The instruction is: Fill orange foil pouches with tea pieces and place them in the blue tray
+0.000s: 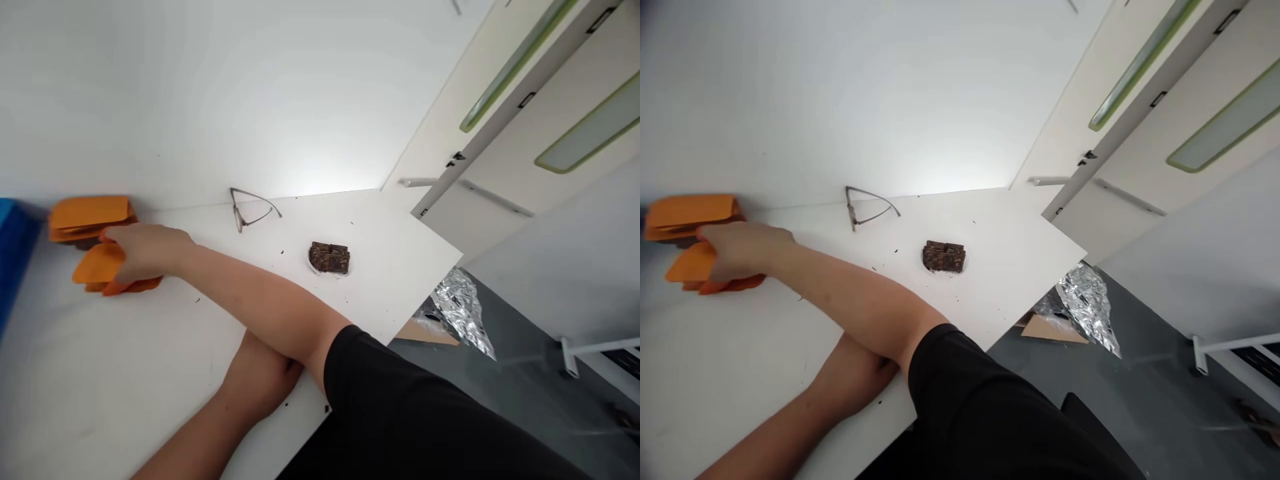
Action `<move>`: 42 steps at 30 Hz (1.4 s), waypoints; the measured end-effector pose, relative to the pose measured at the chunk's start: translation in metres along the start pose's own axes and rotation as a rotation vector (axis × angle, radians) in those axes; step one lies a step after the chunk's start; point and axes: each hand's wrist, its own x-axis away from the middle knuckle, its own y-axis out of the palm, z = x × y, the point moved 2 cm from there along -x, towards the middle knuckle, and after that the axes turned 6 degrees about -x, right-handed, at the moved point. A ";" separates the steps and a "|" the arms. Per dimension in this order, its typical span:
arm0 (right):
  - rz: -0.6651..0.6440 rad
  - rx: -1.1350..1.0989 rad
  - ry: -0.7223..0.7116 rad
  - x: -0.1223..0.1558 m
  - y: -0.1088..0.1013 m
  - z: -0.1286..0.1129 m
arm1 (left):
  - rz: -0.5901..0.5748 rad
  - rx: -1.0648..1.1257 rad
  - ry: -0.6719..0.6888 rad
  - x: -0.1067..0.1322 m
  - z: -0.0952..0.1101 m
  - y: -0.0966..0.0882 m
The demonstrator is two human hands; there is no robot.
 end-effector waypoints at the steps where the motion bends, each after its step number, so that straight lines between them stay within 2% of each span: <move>1: -0.001 -0.015 -0.016 -0.001 0.000 0.002 | -0.025 -0.012 -0.017 0.000 0.001 0.000; 6: 0.024 -0.137 -0.121 -0.013 0.003 0.014 | -0.101 -0.024 -0.056 0.000 0.006 -0.003; 12: -0.046 -0.232 -0.067 -0.024 0.006 0.023 | -0.116 -0.009 -0.075 0.000 0.006 -0.004; 19: 0.014 -0.258 -0.088 -0.029 0.005 0.024 | -0.137 0.004 -0.104 0.000 0.006 -0.003; 22: 0.023 -0.232 -0.123 -0.026 0.003 0.024 | -0.138 0.003 -0.111 0.001 0.005 -0.002; 28: 0.127 -0.219 -0.129 -0.008 -0.004 0.014 | -0.137 -0.003 -0.109 0.001 0.005 -0.004; 33: 0.211 -0.253 -0.090 0.007 -0.006 0.006 | -0.123 -0.022 -0.089 0.001 0.006 -0.004; 38: 0.191 -0.293 0.010 0.001 -0.001 0.010 | -0.131 -0.021 -0.086 0.001 0.006 -0.003; 42: 0.229 -0.328 -0.001 -0.002 0.002 0.010 | -0.139 -0.024 -0.088 0.001 0.007 -0.003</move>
